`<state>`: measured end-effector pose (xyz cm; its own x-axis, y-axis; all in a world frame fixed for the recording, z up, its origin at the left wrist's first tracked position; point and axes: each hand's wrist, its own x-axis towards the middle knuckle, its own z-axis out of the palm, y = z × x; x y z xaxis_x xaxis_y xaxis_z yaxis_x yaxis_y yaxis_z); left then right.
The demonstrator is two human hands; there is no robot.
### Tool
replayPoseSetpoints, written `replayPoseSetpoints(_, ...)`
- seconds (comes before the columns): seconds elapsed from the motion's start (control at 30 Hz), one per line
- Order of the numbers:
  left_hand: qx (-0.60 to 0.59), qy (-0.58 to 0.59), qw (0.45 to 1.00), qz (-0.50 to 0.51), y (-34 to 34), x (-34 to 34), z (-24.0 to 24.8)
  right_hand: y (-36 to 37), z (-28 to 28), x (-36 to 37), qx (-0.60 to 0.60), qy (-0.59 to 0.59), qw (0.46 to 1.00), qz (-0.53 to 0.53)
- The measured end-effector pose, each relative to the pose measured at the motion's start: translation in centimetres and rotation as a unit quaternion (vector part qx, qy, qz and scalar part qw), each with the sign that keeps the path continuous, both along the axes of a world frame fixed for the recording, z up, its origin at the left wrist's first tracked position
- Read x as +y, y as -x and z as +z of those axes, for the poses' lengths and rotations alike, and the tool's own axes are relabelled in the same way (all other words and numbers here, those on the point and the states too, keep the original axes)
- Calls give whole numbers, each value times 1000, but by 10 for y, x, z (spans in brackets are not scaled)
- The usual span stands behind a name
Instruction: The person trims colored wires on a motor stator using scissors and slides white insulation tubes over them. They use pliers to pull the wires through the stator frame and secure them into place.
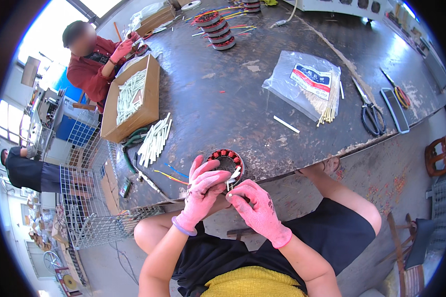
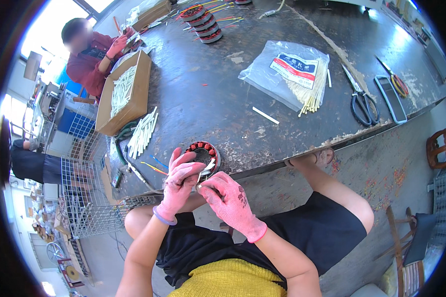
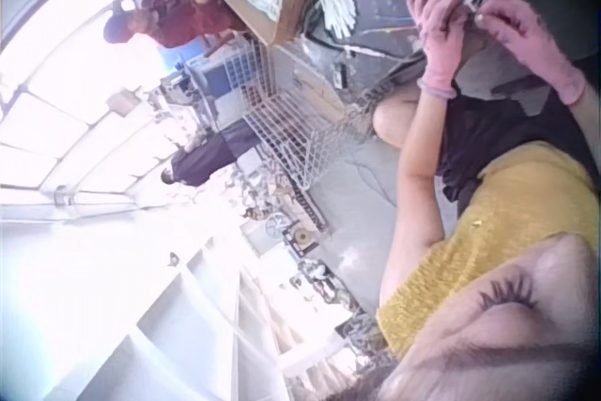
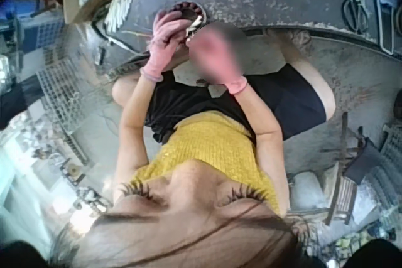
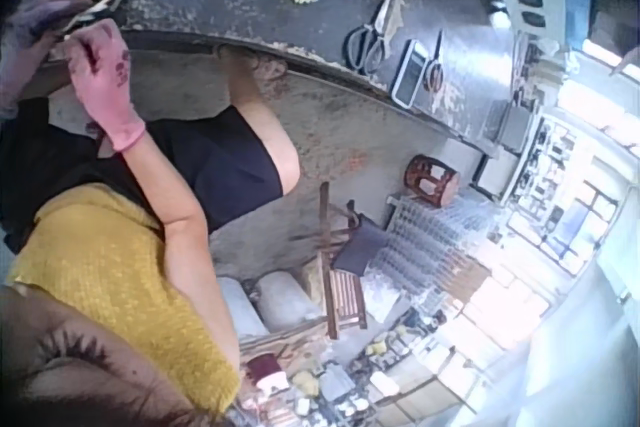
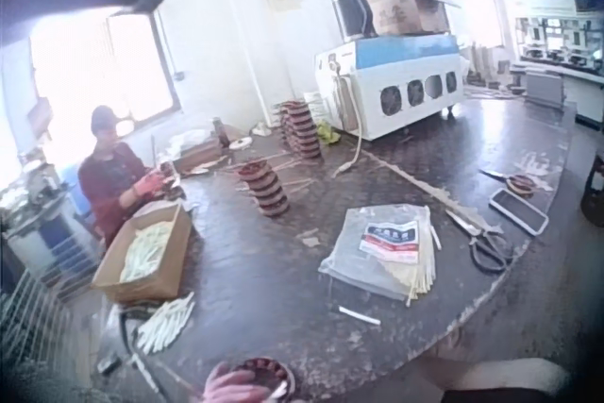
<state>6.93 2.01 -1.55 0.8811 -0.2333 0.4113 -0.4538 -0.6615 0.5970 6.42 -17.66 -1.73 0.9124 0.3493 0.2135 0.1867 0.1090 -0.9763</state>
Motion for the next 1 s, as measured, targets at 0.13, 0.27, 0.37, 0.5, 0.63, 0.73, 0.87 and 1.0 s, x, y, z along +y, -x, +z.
replayPoseSetpoints(0.13, -30, 18, 999, -5, 0, -1, -3, 6, -1, 2, 32, -18, 999, 3)
replayPoseSetpoints(0.27, -33, 15, 999, -8, 1, -1, -2, 9, 2, 0, 76, -21, 997, 21)
replayPoseSetpoints(0.37, -37, 21, 999, -3, 1, -2, -4, 10, 3, 0, 67, 4, 998, 14)
replayPoseSetpoints(0.5, -40, 36, 999, -6, 1, -2, -2, 10, 4, 3, 50, 33, 998, 1)
replayPoseSetpoints(0.63, -37, 45, 998, -9, 0, -1, -4, 13, 0, 7, 100, 29, 994, -21)
replayPoseSetpoints(0.73, -36, 53, 998, -11, 1, -1, -5, 14, -1, 10, 199, -23, 979, -31)
replayPoseSetpoints(0.87, -36, 58, 998, -13, 1, 1, -6, 4, -7, 17, 216, 31, 974, -56)
replayPoseSetpoints(1.0, -30, 68, 997, -10, -2, -2, -4, -7, -10, 22, 238, 47, 967, -77)
